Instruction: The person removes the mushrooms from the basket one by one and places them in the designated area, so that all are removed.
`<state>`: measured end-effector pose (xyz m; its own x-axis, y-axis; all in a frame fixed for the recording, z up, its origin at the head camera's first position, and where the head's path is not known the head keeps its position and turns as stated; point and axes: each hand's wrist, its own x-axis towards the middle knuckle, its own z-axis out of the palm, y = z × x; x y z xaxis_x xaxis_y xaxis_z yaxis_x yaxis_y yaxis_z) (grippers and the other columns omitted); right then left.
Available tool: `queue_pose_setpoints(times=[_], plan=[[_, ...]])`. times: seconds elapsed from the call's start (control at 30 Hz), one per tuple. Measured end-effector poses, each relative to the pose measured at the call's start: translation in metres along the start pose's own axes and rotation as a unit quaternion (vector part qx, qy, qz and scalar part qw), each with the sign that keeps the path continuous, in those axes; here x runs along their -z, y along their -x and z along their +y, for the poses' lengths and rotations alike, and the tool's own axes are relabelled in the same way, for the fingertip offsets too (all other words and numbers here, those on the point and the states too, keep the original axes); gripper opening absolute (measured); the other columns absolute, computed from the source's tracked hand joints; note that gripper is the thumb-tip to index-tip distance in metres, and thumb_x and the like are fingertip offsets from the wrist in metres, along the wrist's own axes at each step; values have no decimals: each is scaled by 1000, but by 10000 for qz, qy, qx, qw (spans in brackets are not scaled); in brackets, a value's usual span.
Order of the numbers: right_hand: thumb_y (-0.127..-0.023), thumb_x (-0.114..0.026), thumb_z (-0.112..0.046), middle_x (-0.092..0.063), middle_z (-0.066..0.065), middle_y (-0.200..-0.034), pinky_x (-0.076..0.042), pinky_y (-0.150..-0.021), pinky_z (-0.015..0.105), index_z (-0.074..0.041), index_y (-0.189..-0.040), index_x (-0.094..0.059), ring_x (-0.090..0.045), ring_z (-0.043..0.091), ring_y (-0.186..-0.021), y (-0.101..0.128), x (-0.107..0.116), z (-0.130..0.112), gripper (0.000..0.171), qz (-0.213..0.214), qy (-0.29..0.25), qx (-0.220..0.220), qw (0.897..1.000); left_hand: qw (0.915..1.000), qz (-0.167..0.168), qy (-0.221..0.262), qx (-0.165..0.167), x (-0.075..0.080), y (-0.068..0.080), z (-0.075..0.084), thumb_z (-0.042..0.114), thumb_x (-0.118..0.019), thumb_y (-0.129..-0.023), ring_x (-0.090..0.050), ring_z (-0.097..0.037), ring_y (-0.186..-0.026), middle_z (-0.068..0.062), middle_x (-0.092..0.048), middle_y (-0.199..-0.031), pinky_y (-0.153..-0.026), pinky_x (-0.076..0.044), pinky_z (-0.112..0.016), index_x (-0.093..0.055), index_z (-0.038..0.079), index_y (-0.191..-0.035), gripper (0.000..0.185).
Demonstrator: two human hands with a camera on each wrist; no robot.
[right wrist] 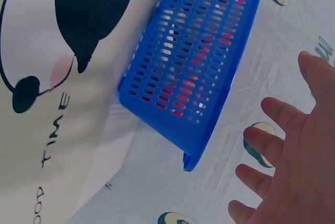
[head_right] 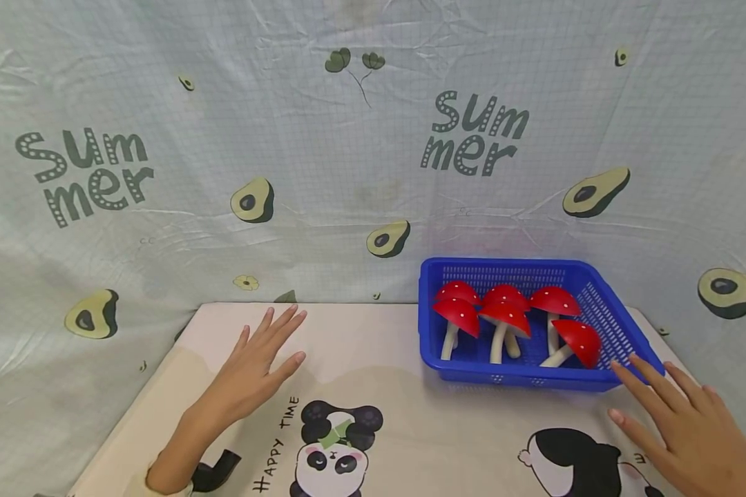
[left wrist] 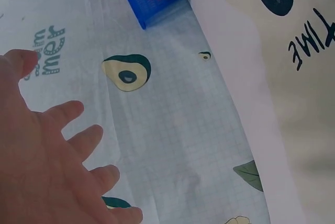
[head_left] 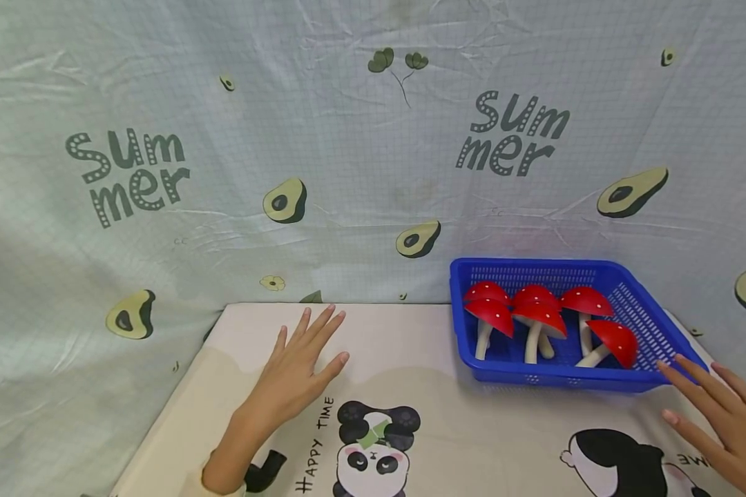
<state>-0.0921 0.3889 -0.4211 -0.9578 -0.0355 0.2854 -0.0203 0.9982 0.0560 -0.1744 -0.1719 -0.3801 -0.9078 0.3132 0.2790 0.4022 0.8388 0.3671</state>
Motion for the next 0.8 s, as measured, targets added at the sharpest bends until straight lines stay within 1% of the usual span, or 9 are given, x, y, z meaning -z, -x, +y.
queue_pose_setpoints(times=[0.13, 0.27, 0.33, 0.4, 0.47, 0.53, 0.63, 0.73, 0.8], plan=[[-91, -66, -54, -12, 28, -164, 23, -115, 46, -11, -163, -12, 8, 49, -151, -6, 1, 10, 100, 161, -24, 145, 9998, 9998, -92, 157, -32, -1, -4, 4, 54, -53, -101, -10, -30, -156, 5, -23, -168, -120, -4, -68, -32, 31, -160, 67], [-88, -71, -50, -27, 32, -153, 13, -117, 58, -9, -161, -23, -15, 55, -142, -12, 1, 20, 97, 257, -232, 158, 9993, 9992, -161, 374, -50, -3, -9, 8, 51, -56, -100, -12, -30, -156, 4, -25, -167, -120, -7, -66, -34, 30, -160, 67], [-88, -72, -49, -33, 34, -146, 2, -115, 67, -8, -159, -27, -25, 57, -134, -17, 3, 24, 94, 171, -303, 169, 9993, 9986, -141, 510, -78, -4, -10, 9, 49, -56, -101, -15, -30, -156, 4, -27, -166, -120, -9, -66, -35, 29, -159, 65], [-86, -75, -47, -38, 36, -139, -17, -109, 76, -5, -156, -33, -34, 59, -126, -24, 6, 29, 91, 53, -287, 204, 9994, 9978, -105, 643, -112, -5, -11, 10, 48, -56, -101, -17, -29, -155, 3, -29, -166, -120, -11, -66, -36, 28, -159, 64], [-85, -76, -47, -41, 37, -135, -31, -98, 78, -3, -152, -38, -40, 61, -120, -32, 11, 34, 89, -152, -191, 233, 9994, 9967, -89, 787, -152, -5, -13, 13, 48, -54, -102, -19, -29, -155, 2, -31, -165, -120, -12, -67, -37, 28, -158, 62], [-84, -77, -47, -44, 38, -131, -40, -87, 77, -1, -148, -41, -44, 63, -114, -38, 15, 39, 86, -312, -140, 270, 9990, 9953, -97, 940, -194, -5, -14, 16, 49, -53, -103, -21, -28, -154, 2, -32, -165, -119, -13, -67, -37, 28, -158, 61], [-90, -73, -43, -41, 40, -131, -39, -86, 79, 2, -146, -43, -40, 64, -114, -46, 17, 48, 78, -493, -448, 172, 9976, 9934, -151, 1103, -270, -6, -18, 22, 48, -52, -103, -23, -27, -154, 2, -34, -164, -120, -16, -64, -38, 28, -158, 60], [-96, -69, -36, -38, 42, -133, -30, -94, 82, 6, -145, -41, -34, 64, -118, -50, 13, 56, 70, -534, -1056, 35, 9930, 9922, -204, 1186, -329, -7, -22, 27, 46, -53, -103, -27, -27, -153, 2, -35, -163, -120, -21, -60, -40, 27, -157, 59], [-100, -65, -32, -35, 45, -133, -26, -96, 83, 10, -145, -39, -30, 64, -118, -54, 9, 62, 67, -631, -1474, -43, 9870, 9914, -242, 1240, -352, -8, -24, 29, 45, -54, -103, -29, -26, -152, 1, -36, -163, -120, -25, -57, -41, 25, -156, 58]])
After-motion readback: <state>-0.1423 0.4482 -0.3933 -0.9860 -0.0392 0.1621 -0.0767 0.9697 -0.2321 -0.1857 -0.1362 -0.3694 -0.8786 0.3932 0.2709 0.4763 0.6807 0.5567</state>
